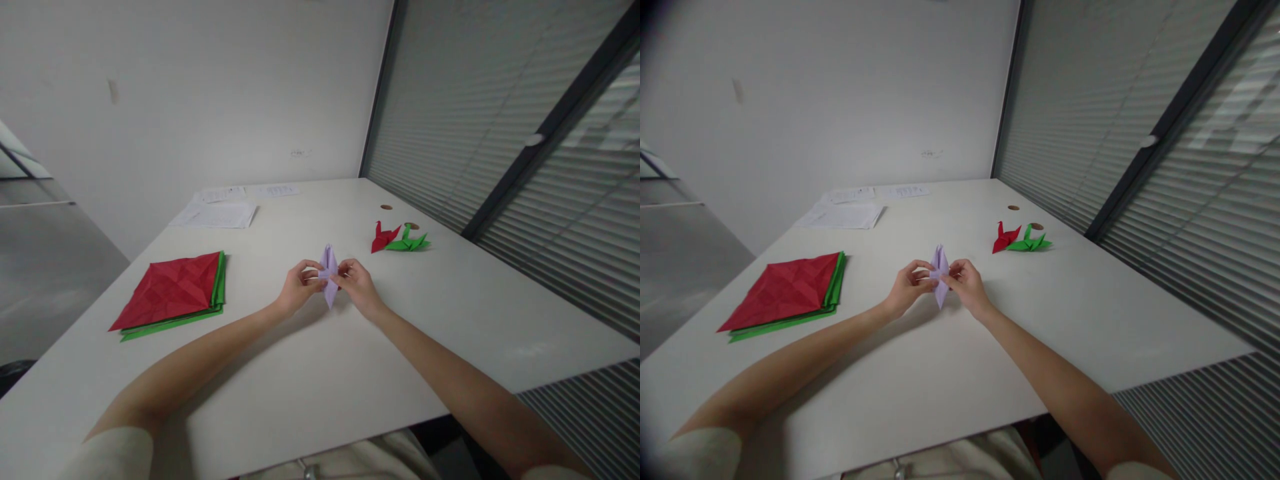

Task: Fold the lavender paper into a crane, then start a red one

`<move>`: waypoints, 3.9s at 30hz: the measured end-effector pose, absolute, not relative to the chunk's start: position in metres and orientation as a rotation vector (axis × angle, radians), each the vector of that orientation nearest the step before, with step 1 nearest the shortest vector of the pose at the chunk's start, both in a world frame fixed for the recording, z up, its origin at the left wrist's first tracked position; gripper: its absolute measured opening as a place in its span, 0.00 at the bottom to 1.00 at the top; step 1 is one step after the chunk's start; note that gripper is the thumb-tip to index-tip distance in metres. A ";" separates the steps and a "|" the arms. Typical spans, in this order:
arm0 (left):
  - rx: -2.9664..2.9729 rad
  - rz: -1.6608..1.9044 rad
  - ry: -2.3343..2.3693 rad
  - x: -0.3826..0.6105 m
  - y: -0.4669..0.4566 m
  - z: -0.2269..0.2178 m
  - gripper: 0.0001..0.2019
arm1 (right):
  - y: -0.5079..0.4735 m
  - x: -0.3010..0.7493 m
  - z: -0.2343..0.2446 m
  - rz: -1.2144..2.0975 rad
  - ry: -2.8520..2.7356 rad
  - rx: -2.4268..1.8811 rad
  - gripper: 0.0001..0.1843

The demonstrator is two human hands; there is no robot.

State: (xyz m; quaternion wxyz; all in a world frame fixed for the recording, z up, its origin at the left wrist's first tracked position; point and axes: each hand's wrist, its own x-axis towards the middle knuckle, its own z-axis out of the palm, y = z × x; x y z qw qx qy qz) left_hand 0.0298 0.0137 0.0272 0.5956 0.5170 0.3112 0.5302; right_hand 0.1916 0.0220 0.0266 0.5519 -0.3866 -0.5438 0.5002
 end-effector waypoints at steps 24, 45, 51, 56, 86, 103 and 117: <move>1.187 1.261 0.716 0.030 0.014 0.027 0.23 | 0.024 0.194 0.022 1.235 -1.311 -0.813 0.28; 1.373 1.353 0.760 0.028 0.014 0.023 0.32 | 0.020 0.193 0.027 1.100 -1.451 -1.000 0.21; 1.408 1.308 0.757 0.027 0.016 0.024 0.25 | 0.023 0.194 0.027 1.210 -1.428 -1.028 0.22; 1.311 1.296 0.778 0.026 0.022 0.023 0.23 | 0.023 0.196 0.031 1.267 -1.405 -0.995 0.22; 1.726 1.402 0.952 0.023 0.015 0.024 0.19 | 0.026 0.199 0.022 1.080 -1.466 -1.073 0.23; 1.626 1.326 0.829 0.030 0.008 0.028 0.15 | 0.020 0.195 0.023 0.897 -1.585 -0.931 0.18; 1.404 1.365 0.877 0.027 0.023 0.020 0.19 | 0.020 0.194 0.019 0.933 -1.586 -0.877 0.16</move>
